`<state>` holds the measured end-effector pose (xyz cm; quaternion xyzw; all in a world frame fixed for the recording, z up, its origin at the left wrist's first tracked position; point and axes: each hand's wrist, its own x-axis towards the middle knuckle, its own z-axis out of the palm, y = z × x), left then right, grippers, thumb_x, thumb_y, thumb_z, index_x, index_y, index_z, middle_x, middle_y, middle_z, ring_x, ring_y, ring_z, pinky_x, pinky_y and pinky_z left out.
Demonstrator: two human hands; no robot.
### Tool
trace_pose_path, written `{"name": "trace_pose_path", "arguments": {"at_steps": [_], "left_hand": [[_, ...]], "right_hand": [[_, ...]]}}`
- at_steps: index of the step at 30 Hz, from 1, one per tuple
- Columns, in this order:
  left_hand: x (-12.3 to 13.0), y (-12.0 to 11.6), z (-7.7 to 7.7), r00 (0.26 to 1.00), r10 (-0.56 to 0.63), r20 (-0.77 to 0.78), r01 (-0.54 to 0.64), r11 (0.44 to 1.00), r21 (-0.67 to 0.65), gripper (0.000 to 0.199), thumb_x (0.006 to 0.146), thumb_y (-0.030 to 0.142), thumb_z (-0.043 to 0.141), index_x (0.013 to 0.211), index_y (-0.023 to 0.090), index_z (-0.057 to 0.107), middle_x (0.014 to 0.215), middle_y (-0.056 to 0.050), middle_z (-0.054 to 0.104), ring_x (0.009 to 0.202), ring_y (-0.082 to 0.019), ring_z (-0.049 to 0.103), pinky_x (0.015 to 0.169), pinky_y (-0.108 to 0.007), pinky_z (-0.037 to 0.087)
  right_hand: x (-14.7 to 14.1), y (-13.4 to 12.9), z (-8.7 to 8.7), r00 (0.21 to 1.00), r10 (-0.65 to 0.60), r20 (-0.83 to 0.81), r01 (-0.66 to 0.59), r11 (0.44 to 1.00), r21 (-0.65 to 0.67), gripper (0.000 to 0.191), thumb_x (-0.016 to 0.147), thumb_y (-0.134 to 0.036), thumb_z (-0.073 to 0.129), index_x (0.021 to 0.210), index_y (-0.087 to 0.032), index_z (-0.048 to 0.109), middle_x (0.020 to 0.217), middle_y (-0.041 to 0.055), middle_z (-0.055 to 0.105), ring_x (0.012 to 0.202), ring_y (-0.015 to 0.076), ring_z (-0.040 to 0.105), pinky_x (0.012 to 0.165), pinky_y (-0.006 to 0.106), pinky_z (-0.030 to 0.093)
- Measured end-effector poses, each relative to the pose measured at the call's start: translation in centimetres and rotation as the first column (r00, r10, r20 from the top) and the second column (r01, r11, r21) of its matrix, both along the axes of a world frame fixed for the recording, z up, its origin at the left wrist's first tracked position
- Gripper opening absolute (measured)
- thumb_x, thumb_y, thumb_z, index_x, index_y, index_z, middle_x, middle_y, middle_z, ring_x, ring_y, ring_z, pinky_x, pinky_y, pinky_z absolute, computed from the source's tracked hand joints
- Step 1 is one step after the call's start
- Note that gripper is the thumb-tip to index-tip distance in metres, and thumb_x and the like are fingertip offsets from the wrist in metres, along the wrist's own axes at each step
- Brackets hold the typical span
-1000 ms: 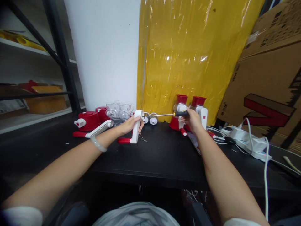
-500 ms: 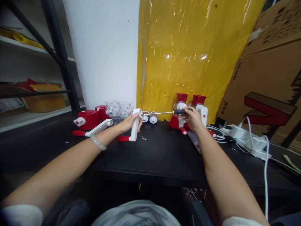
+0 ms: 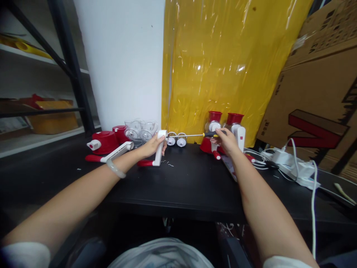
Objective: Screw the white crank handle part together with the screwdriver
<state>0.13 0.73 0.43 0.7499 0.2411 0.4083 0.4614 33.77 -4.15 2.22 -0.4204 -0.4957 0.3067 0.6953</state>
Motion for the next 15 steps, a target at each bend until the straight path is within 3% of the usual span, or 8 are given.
{"name": "trace_pose_path", "arguments": {"at_steps": [6, 10, 15], "left_hand": [[-0.14, -0.16, -0.04, 0.999, 0.037, -0.005, -0.035, 0.984, 0.177, 0.047, 0.092, 0.069, 0.052, 0.097, 0.024, 0.038, 0.062, 0.007, 0.058, 0.049, -0.013, 0.06, 0.05, -0.025, 0.05], [-0.33, -0.3, 0.05, 0.993, 0.108, -0.038, -0.091, 0.948, 0.304, 0.04, 0.095, 0.061, 0.052, 0.096, 0.024, 0.038, 0.064, 0.006, 0.058, 0.052, -0.015, 0.061, 0.053, -0.028, 0.048], [-0.67, -0.36, -0.01, 0.977, 0.165, -0.137, -0.091, 0.897, 0.432, 0.034, 0.095, 0.054, 0.053, 0.102, 0.023, 0.043, 0.067, 0.003, 0.062, 0.059, -0.018, 0.063, 0.064, -0.031, 0.048]], "right_hand": [[-0.05, 0.52, -0.54, 0.997, -0.04, 0.071, 0.043, 0.998, -0.045, 0.043, 0.074, -0.06, 0.082, 0.072, -0.025, 0.058, 0.047, -0.0002, 0.063, 0.036, 0.0134, 0.056, 0.035, 0.024, 0.044], [0.36, 0.63, -0.85, 0.987, -0.09, 0.132, 0.097, 0.994, -0.045, 0.046, 0.078, -0.062, 0.078, 0.068, -0.024, 0.056, 0.04, -0.0018, 0.056, 0.029, 0.0111, 0.045, 0.029, 0.023, 0.034], [0.87, 0.61, -1.02, 0.979, -0.118, 0.166, 0.127, 0.991, -0.044, 0.048, 0.08, -0.063, 0.076, 0.065, -0.024, 0.053, 0.036, -0.0032, 0.049, 0.027, 0.009, 0.039, 0.028, 0.022, 0.029]]}}
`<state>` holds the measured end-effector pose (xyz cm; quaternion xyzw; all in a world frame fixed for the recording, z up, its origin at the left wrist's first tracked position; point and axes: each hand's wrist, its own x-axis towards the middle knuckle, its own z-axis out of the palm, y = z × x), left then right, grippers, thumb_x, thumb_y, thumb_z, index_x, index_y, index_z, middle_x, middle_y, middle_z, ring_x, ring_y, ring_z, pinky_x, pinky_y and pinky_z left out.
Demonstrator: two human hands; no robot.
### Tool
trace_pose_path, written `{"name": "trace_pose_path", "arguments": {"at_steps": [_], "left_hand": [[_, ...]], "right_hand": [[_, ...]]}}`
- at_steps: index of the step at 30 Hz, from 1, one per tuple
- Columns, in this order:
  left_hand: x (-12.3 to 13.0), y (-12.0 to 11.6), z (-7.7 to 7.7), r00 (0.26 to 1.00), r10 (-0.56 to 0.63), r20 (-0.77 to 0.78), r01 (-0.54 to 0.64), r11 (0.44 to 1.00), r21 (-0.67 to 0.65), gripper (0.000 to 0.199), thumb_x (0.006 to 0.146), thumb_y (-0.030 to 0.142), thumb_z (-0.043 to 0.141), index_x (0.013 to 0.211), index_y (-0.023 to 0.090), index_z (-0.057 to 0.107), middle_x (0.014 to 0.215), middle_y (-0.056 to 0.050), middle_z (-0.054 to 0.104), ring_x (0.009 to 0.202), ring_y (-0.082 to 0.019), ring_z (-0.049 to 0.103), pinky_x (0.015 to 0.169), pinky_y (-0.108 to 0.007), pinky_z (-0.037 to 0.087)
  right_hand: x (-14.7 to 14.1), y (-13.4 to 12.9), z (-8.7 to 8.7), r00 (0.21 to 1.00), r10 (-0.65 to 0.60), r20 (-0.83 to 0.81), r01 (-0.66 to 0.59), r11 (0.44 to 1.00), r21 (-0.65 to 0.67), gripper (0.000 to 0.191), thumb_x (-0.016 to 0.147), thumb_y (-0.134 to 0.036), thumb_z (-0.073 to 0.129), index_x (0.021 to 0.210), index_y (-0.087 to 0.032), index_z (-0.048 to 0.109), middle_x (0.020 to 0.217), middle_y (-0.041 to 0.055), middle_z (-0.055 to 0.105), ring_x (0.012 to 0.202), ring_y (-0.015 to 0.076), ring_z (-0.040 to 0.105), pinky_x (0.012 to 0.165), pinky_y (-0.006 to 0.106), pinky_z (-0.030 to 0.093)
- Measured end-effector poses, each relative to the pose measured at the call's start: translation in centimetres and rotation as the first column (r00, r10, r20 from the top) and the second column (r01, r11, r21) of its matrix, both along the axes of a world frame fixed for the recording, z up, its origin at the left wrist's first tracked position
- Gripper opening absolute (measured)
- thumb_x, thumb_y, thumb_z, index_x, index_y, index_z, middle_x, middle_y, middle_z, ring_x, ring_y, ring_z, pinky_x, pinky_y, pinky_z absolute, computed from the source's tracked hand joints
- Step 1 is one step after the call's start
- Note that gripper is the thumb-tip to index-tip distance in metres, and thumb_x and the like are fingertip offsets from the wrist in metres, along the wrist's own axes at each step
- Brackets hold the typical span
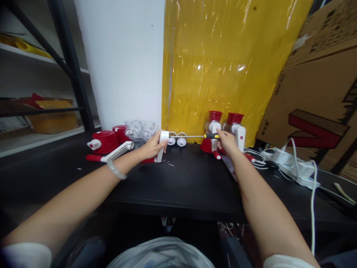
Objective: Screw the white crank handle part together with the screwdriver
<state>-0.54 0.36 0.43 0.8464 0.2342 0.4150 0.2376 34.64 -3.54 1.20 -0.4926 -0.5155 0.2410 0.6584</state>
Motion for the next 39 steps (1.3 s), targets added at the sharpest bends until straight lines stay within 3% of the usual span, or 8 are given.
{"name": "trace_pose_path", "arguments": {"at_steps": [10, 17, 21, 25, 33, 39], "left_hand": [[-0.6, -0.3, 0.6, 0.992, 0.121, -0.047, -0.11, 0.976, 0.19, 0.047, 0.091, 0.056, 0.059, 0.121, 0.021, 0.047, 0.089, -0.004, 0.065, 0.077, -0.021, 0.063, 0.071, -0.032, 0.045], [-0.6, -1.2, 1.2, 0.969, 0.236, -0.075, -0.206, 0.937, 0.282, 0.052, 0.086, 0.053, 0.068, 0.124, 0.023, 0.051, 0.101, -0.007, 0.068, 0.086, -0.024, 0.066, 0.075, -0.034, 0.046], [-0.5, -1.1, 1.2, 0.956, 0.275, -0.104, -0.24, 0.934, 0.264, 0.049, 0.09, 0.055, 0.061, 0.124, 0.021, 0.048, 0.097, -0.007, 0.067, 0.083, -0.025, 0.065, 0.073, -0.035, 0.045], [-0.4, -0.9, 1.2, 0.951, 0.297, -0.081, -0.274, 0.938, 0.213, 0.041, 0.092, 0.056, 0.055, 0.111, 0.02, 0.046, 0.091, -0.007, 0.064, 0.081, -0.024, 0.064, 0.074, -0.036, 0.045], [-0.1, -1.3, 1.2, 0.949, 0.287, -0.132, -0.271, 0.954, 0.125, 0.04, 0.089, 0.058, 0.059, 0.101, 0.022, 0.044, 0.092, -0.007, 0.065, 0.087, -0.025, 0.065, 0.075, -0.037, 0.047], [-0.1, -1.2, 1.0, 0.931, 0.272, -0.242, -0.26, 0.962, 0.08, 0.04, 0.081, 0.034, 0.066, 0.112, 0.02, 0.044, 0.105, -0.011, 0.068, 0.098, -0.028, 0.068, 0.083, -0.038, 0.05]], "right_hand": [[0.0, 0.4, -0.3, 1.0, 0.004, -0.021, -0.005, 0.999, -0.042, 0.05, 0.08, -0.066, 0.074, 0.066, -0.025, 0.051, 0.035, -0.0047, 0.046, 0.026, 0.0086, 0.035, 0.027, 0.022, 0.025], [-0.8, 0.2, -0.2, 0.994, -0.028, -0.104, 0.022, 0.998, -0.064, 0.046, 0.081, -0.063, 0.075, 0.066, -0.025, 0.053, 0.038, -0.0023, 0.052, 0.028, 0.0098, 0.04, 0.026, 0.022, 0.031], [-1.1, 0.5, 0.1, 0.982, -0.053, -0.182, 0.05, 0.999, -0.021, 0.036, 0.088, -0.055, 0.07, 0.078, -0.024, 0.056, 0.046, -0.0027, 0.06, 0.036, 0.0112, 0.054, 0.035, 0.021, 0.045], [-0.6, 0.7, 0.2, 0.974, -0.109, -0.199, 0.11, 0.994, -0.003, 0.027, 0.091, -0.046, 0.067, 0.081, -0.023, 0.056, 0.048, -0.0033, 0.062, 0.037, 0.0112, 0.057, 0.038, 0.02, 0.049], [-1.9, 0.7, -0.6, 0.992, -0.125, -0.026, 0.124, 0.992, -0.038, 0.021, 0.082, -0.037, 0.073, 0.075, -0.022, 0.06, 0.049, -0.0021, 0.063, 0.039, 0.014, 0.062, 0.038, 0.021, 0.05], [-2.9, 0.2, -0.8, 0.991, -0.091, 0.102, 0.096, 0.994, -0.047, 0.028, 0.074, -0.044, 0.077, 0.081, -0.021, 0.063, 0.052, -0.0024, 0.065, 0.04, 0.0156, 0.064, 0.036, 0.021, 0.045]]}}
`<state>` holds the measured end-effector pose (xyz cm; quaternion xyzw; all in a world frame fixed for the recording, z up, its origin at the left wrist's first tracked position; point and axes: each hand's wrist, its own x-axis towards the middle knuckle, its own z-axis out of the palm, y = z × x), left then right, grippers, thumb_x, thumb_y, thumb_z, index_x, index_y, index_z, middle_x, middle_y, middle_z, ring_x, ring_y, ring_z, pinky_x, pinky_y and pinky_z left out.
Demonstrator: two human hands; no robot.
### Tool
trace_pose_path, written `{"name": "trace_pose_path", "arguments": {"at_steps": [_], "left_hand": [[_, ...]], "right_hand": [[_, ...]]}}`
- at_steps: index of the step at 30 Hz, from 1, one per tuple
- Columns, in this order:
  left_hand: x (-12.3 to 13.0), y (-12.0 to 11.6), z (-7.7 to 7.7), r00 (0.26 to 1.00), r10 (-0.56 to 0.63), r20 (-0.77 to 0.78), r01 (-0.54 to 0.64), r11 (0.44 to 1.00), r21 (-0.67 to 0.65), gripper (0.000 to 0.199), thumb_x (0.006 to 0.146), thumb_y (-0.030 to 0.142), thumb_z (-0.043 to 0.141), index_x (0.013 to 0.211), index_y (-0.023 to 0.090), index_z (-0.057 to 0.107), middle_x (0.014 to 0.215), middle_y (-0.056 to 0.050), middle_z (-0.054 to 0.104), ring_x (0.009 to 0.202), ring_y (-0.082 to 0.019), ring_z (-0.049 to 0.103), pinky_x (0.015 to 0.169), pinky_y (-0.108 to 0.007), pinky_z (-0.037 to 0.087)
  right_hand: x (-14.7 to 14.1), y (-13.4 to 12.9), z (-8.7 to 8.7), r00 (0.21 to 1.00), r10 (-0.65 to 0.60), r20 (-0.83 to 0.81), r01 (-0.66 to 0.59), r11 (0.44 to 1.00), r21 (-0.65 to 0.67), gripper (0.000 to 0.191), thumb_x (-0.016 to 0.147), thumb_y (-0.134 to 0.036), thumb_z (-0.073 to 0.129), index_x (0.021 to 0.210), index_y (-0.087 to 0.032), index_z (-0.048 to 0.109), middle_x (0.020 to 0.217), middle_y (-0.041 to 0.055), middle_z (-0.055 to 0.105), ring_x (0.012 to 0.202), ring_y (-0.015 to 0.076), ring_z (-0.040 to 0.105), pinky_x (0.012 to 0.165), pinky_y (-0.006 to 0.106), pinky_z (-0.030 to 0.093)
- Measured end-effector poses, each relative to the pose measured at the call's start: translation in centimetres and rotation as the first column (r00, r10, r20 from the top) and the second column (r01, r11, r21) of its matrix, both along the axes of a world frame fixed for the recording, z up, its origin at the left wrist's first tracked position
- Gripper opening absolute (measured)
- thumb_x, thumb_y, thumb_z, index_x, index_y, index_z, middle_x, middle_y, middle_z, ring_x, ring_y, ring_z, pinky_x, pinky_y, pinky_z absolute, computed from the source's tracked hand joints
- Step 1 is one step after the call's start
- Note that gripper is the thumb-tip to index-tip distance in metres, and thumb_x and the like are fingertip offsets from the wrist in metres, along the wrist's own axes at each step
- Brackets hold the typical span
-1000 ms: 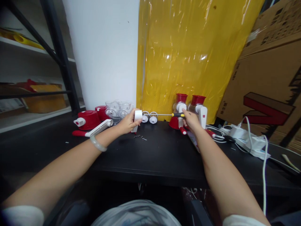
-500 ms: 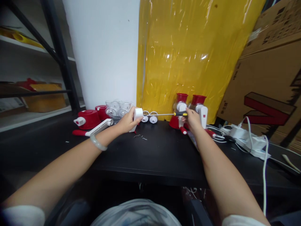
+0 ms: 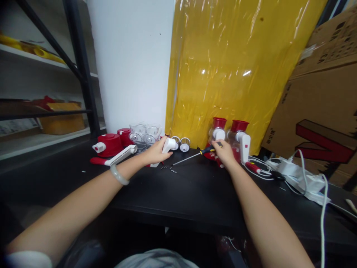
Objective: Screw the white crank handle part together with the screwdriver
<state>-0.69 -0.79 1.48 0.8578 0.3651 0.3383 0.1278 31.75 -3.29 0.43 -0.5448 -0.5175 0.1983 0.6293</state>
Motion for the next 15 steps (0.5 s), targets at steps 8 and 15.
{"name": "trace_pose_path", "arguments": {"at_steps": [8, 15], "left_hand": [[-0.63, 1.04, -0.59, 0.992, -0.025, -0.127, 0.015, 0.996, -0.082, 0.036, 0.073, 0.02, 0.067, 0.104, 0.02, 0.049, 0.103, -0.009, 0.068, 0.097, -0.027, 0.069, 0.081, -0.036, 0.051], [-0.75, 0.99, -0.77, 0.989, -0.086, -0.122, 0.063, 0.982, -0.178, 0.034, 0.069, 0.016, 0.068, 0.097, 0.021, 0.05, 0.094, -0.003, 0.069, 0.093, -0.024, 0.07, 0.081, -0.034, 0.052]], "right_hand": [[-0.03, -0.3, -0.09, 0.999, 0.004, 0.046, -0.003, 1.0, -0.026, 0.029, 0.074, -0.047, 0.074, 0.079, -0.023, 0.06, 0.051, -0.0022, 0.065, 0.041, 0.016, 0.063, 0.037, 0.022, 0.045], [-0.12, -0.43, -0.06, 0.999, 0.008, 0.038, -0.006, 0.999, -0.032, 0.029, 0.073, -0.047, 0.075, 0.081, -0.022, 0.062, 0.051, -0.0018, 0.064, 0.04, 0.0159, 0.062, 0.037, 0.022, 0.045]]}}
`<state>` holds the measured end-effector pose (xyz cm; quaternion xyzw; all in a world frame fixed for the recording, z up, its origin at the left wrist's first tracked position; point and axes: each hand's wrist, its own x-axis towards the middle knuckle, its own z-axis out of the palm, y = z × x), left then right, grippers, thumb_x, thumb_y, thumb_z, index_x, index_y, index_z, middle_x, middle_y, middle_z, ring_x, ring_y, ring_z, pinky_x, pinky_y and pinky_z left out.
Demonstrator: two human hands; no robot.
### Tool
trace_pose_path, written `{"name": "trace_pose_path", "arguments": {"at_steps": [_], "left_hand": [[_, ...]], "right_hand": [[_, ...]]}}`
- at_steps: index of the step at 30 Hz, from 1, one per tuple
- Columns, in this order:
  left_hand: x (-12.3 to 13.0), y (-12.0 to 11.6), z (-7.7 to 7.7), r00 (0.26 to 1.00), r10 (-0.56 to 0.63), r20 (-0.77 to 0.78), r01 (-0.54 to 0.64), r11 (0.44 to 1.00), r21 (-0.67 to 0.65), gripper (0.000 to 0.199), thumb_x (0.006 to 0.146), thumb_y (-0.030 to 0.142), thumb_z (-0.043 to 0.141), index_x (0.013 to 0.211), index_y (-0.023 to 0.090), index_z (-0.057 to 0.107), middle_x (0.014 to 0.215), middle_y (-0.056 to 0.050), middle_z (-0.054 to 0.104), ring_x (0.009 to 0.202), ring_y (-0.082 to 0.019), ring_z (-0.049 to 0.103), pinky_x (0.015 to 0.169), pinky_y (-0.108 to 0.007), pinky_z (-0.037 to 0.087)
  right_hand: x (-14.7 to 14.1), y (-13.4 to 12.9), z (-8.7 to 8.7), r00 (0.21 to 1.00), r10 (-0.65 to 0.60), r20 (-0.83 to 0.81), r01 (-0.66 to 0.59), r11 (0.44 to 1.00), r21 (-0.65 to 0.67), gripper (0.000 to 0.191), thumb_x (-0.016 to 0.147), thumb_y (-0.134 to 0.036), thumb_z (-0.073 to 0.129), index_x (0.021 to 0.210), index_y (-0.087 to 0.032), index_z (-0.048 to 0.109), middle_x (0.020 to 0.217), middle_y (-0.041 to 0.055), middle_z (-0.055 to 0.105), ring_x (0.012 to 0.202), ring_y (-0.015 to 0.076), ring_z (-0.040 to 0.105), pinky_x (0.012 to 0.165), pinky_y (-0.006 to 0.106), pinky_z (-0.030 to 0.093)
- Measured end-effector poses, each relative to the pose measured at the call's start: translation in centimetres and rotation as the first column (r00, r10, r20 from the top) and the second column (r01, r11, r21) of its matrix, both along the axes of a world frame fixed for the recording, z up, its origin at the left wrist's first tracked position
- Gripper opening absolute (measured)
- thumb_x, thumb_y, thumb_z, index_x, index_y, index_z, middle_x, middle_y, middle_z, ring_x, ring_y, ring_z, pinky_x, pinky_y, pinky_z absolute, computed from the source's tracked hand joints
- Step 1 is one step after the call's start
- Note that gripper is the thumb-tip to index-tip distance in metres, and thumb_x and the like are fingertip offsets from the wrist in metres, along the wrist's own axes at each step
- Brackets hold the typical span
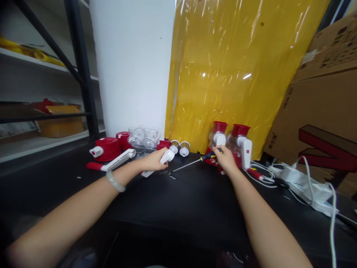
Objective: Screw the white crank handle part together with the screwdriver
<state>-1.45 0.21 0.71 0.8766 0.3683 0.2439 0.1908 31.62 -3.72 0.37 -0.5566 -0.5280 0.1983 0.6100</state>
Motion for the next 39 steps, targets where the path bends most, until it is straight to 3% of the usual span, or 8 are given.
{"name": "trace_pose_path", "arguments": {"at_steps": [5, 10, 15, 24, 33, 39], "left_hand": [[-0.2, 0.0, -0.1, 0.998, 0.049, 0.035, -0.048, 0.998, -0.032, 0.031, 0.071, 0.019, 0.07, 0.095, 0.022, 0.05, 0.094, -0.003, 0.07, 0.09, -0.024, 0.071, 0.078, -0.035, 0.053], [-0.2, 0.5, -0.2, 0.97, 0.048, 0.238, 0.022, 0.959, -0.282, 0.046, 0.069, 0.018, 0.076, 0.103, 0.022, 0.045, 0.094, -0.004, 0.074, 0.086, -0.023, 0.075, 0.069, -0.034, 0.058], [0.0, 0.7, -0.4, 0.939, 0.032, 0.343, 0.09, 0.938, -0.336, 0.056, 0.065, 0.015, 0.082, 0.102, 0.022, 0.041, 0.092, -0.004, 0.074, 0.087, -0.023, 0.077, 0.069, -0.035, 0.06], [0.6, 0.0, -0.1, 0.969, 0.024, 0.246, 0.02, 0.984, -0.175, 0.046, 0.069, 0.017, 0.081, 0.098, 0.021, 0.046, 0.085, -0.002, 0.073, 0.08, -0.02, 0.074, 0.067, -0.031, 0.056], [0.8, -0.1, 0.3, 0.957, 0.037, 0.287, 0.023, 0.979, -0.202, 0.047, 0.069, 0.013, 0.078, 0.099, 0.022, 0.044, 0.084, 0.0, 0.072, 0.074, -0.018, 0.072, 0.058, -0.026, 0.053], [0.7, 0.2, 0.1, 0.949, -0.009, 0.316, 0.067, 0.983, -0.172, 0.049, 0.067, 0.014, 0.081, 0.1, 0.022, 0.046, 0.083, 0.0, 0.072, 0.079, -0.019, 0.074, 0.065, -0.029, 0.056]], "right_hand": [[0.7, 0.2, -0.2, 0.996, -0.023, -0.081, 0.023, 1.0, -0.003, 0.029, 0.073, -0.048, 0.073, 0.081, -0.023, 0.059, 0.05, -0.0035, 0.062, 0.041, 0.0162, 0.062, 0.04, 0.025, 0.05], [1.0, 0.3, -0.2, 0.984, -0.059, -0.169, 0.065, 0.997, 0.033, 0.023, 0.075, -0.043, 0.071, 0.08, -0.024, 0.058, 0.05, -0.0043, 0.06, 0.041, 0.0161, 0.06, 0.039, 0.026, 0.049], [0.9, 0.3, -0.2, 0.977, -0.084, -0.196, 0.101, 0.992, 0.081, 0.016, 0.077, -0.037, 0.069, 0.08, -0.025, 0.059, 0.052, -0.0046, 0.061, 0.038, 0.0145, 0.058, 0.037, 0.025, 0.048], [0.6, 0.4, 0.1, 0.966, -0.047, -0.254, 0.083, 0.988, 0.132, 0.018, 0.079, -0.035, 0.07, 0.075, -0.025, 0.055, 0.052, -0.0059, 0.056, 0.035, 0.0111, 0.053, 0.033, 0.022, 0.044], [0.8, 0.5, -0.1, 0.98, -0.059, -0.191, 0.091, 0.983, 0.159, 0.023, 0.081, -0.041, 0.069, 0.077, -0.024, 0.054, 0.051, -0.0067, 0.054, 0.036, 0.0098, 0.053, 0.035, 0.021, 0.044], [1.1, 0.7, -0.3, 0.982, -0.048, -0.184, 0.085, 0.977, 0.197, 0.023, 0.082, -0.041, 0.069, 0.077, -0.025, 0.055, 0.055, -0.0049, 0.057, 0.039, 0.0114, 0.056, 0.033, 0.021, 0.042]]}}
